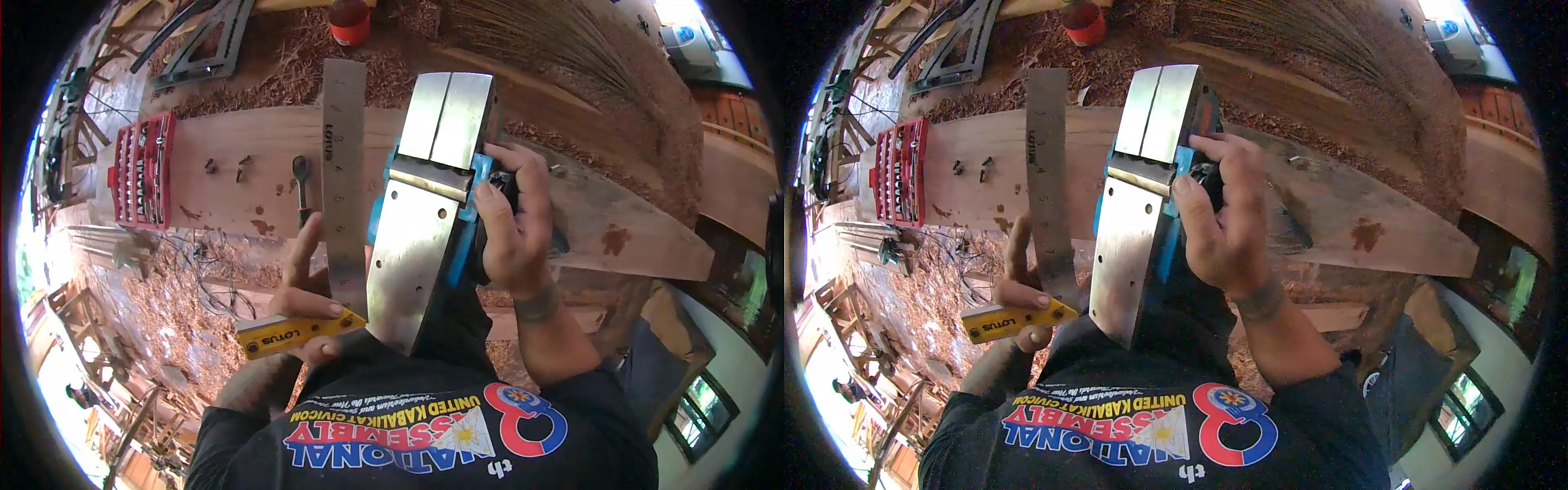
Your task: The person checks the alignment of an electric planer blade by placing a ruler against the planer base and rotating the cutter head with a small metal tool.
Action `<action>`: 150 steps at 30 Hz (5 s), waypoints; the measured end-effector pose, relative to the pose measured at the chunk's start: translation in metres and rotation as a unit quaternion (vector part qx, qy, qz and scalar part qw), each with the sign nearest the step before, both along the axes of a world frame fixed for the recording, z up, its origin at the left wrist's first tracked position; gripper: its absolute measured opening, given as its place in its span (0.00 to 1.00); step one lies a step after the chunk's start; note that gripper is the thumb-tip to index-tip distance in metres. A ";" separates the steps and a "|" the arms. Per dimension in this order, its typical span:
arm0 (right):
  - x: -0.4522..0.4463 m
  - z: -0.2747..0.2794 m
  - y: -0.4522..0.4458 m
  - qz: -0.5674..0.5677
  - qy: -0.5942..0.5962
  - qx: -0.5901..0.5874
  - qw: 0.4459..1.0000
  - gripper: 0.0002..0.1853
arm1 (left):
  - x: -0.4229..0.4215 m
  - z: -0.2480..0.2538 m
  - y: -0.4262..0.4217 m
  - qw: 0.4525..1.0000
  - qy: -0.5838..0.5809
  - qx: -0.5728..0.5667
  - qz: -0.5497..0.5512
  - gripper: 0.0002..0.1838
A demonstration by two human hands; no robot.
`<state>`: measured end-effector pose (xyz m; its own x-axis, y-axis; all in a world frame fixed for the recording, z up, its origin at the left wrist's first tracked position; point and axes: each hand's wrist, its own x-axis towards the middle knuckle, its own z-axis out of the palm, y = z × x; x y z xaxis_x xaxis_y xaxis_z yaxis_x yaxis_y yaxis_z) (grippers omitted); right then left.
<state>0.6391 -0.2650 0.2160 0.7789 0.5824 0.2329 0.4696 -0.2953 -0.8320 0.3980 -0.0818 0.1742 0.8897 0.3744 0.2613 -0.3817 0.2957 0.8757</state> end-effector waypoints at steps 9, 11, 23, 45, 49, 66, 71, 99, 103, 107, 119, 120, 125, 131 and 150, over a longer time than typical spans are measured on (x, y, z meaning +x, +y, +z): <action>0.003 0.005 -0.002 0.007 -0.014 -0.030 0.999 0.21 | 0.010 0.004 -0.009 0.999 0.004 -0.012 -0.049 0.23; 0.002 0.006 -0.002 0.005 -0.004 -0.030 1.000 0.21 | 0.009 0.005 -0.010 0.997 0.024 -0.004 -0.072 0.23; 0.000 -0.002 0.000 -0.008 0.022 0.009 1.000 0.20 | 0.011 -0.003 -0.021 0.988 0.017 0.053 -0.146 0.24; 0.001 -0.006 -0.001 -0.011 -0.004 0.019 1.000 0.21 | 0.019 0.003 -0.016 0.979 0.035 0.104 -0.172 0.20; 0.000 -0.006 0.000 -0.017 0.008 0.023 1.000 0.20 | 0.014 0.003 -0.013 0.974 0.056 0.118 -0.183 0.20; 0.001 -0.010 -0.001 -0.024 0.030 0.022 0.999 0.21 | 0.016 0.001 -0.013 0.974 0.050 0.111 -0.190 0.21; 0.001 -0.010 -0.001 -0.027 0.038 0.024 0.999 0.21 | 0.017 0.003 -0.013 0.974 0.053 0.121 -0.184 0.22; 0.001 -0.007 -0.003 -0.005 0.003 0.007 1.000 0.22 | 0.018 0.006 -0.009 0.969 0.072 0.156 -0.177 0.20; 0.001 -0.006 -0.003 -0.009 0.004 0.006 1.000 0.22 | 0.019 0.003 -0.010 0.970 0.057 0.164 -0.171 0.19; 0.001 -0.008 -0.002 -0.015 0.005 0.009 1.000 0.22 | 0.019 0.000 -0.008 0.969 0.043 0.168 -0.176 0.19; 0.003 -0.014 -0.001 -0.008 -0.036 0.016 0.999 0.20 | 0.017 0.006 -0.010 0.967 0.067 0.176 -0.172 0.17; 0.003 -0.012 -0.001 -0.014 -0.022 0.012 1.000 0.20 | 0.017 0.004 -0.010 0.966 0.065 0.182 -0.170 0.17; 0.000 -0.005 0.001 -0.027 0.009 0.006 1.000 0.19 | 0.016 0.002 -0.008 0.964 0.061 0.189 -0.175 0.16; 0.001 -0.002 0.003 -0.031 -0.003 -0.005 1.000 0.17 | 0.015 0.001 -0.009 0.965 0.074 0.182 -0.176 0.17; 0.005 -0.007 -0.001 -0.012 -0.038 -0.005 0.999 0.17 | 0.015 0.004 -0.009 0.963 0.074 0.192 -0.176 0.18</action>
